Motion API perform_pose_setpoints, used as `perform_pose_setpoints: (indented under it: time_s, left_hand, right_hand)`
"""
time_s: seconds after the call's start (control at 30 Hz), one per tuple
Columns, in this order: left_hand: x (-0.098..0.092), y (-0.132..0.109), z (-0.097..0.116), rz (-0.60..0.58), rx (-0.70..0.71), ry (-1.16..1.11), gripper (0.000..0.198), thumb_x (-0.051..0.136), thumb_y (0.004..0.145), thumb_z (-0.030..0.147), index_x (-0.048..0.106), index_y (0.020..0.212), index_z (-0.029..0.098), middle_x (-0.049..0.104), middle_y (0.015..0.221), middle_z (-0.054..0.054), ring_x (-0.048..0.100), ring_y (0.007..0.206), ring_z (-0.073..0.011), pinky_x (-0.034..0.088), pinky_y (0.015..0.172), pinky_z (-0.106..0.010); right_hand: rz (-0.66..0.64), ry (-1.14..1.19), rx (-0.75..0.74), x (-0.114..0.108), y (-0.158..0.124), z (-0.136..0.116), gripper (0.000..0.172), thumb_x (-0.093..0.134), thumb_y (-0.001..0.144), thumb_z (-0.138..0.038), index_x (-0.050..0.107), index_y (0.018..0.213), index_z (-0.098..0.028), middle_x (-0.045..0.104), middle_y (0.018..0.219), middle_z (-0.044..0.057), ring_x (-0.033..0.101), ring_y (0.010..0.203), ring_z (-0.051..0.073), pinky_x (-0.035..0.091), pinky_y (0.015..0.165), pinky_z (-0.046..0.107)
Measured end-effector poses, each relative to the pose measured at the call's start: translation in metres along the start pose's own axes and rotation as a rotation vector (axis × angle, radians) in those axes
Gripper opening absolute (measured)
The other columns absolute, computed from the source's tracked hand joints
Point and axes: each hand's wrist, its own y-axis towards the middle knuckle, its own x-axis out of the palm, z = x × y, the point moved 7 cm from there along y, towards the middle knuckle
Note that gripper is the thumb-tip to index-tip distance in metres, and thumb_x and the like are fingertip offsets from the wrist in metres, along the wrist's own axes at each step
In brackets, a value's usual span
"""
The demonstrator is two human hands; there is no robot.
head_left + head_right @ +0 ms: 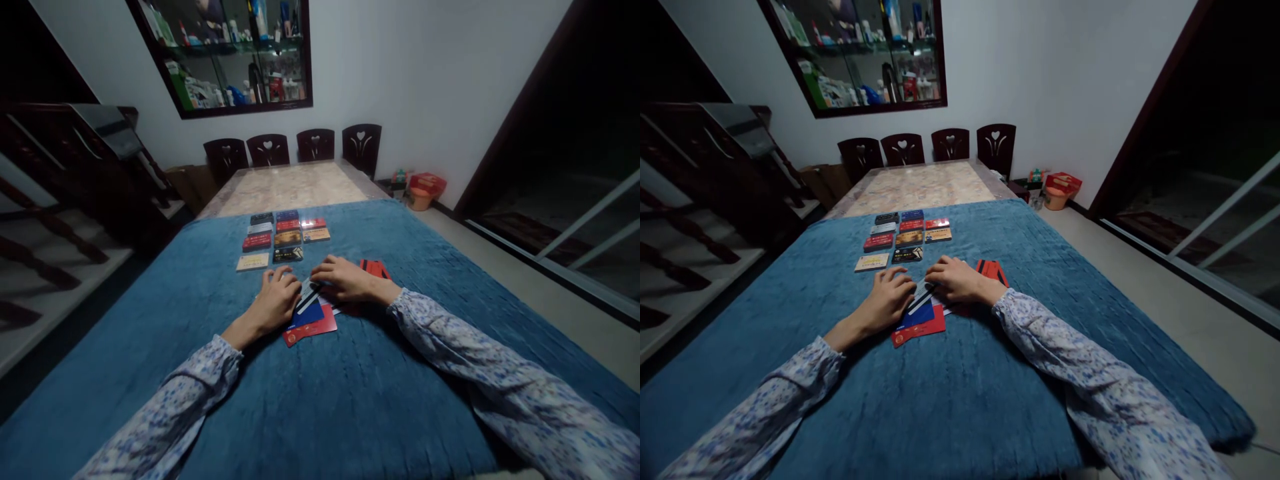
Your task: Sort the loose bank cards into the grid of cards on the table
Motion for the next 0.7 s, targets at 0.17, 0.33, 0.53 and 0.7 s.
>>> perform_pose_setpoints:
  time_s: [0.17, 0.33, 0.53, 0.7]
  left_hand:
    - [-0.001, -0.012, 0.002, -0.002, -0.013, -0.029, 0.021, 0.049, 0.099, 0.020, 0.067, 0.110, 0.017, 0.071, 0.115, -0.013, 0.052, 0.123, -0.0319, 0.036, 0.101, -0.056]
    - [-0.002, -0.021, 0.004, 0.012, -0.035, -0.043, 0.021, 0.048, 0.099, 0.021, 0.067, 0.109, 0.016, 0.070, 0.119, -0.013, 0.054, 0.121, -0.0302, 0.036, 0.102, -0.055]
    - [-0.004, -0.025, 0.004, 0.004, -0.046, -0.035, 0.021, 0.048, 0.100, 0.024, 0.068, 0.104, 0.018, 0.070, 0.115, -0.013, 0.057, 0.115, -0.0285, 0.038, 0.101, -0.052]
    - [-0.006, -0.028, 0.008, -0.008, -0.034, -0.036, 0.021, 0.048, 0.101, 0.024, 0.068, 0.103, 0.017, 0.069, 0.115, -0.012, 0.058, 0.111, -0.0265, 0.037, 0.102, -0.050]
  right_hand:
    - [-0.029, 0.046, -0.019, -0.003, -0.001, -0.007, 0.040, 0.063, 0.091, -0.021, 0.067, 0.131, -0.023, 0.068, 0.134, 0.009, 0.051, 0.111, 0.027, 0.047, 0.092, 0.044]
    - [-0.060, 0.089, -0.024, -0.004, 0.000, -0.012, 0.042, 0.062, 0.091, -0.017, 0.067, 0.131, -0.024, 0.067, 0.136, 0.009, 0.052, 0.113, 0.027, 0.046, 0.096, 0.045]
    - [-0.085, 0.077, -0.034, -0.002, 0.003, -0.012, 0.041, 0.063, 0.090, -0.019, 0.068, 0.130, -0.023, 0.069, 0.133, 0.011, 0.053, 0.112, 0.028, 0.046, 0.094, 0.046]
    - [-0.075, 0.060, -0.048, -0.001, 0.002, -0.010, 0.043, 0.062, 0.090, -0.018, 0.066, 0.133, -0.022, 0.066, 0.139, 0.011, 0.052, 0.114, 0.027, 0.046, 0.095, 0.046]
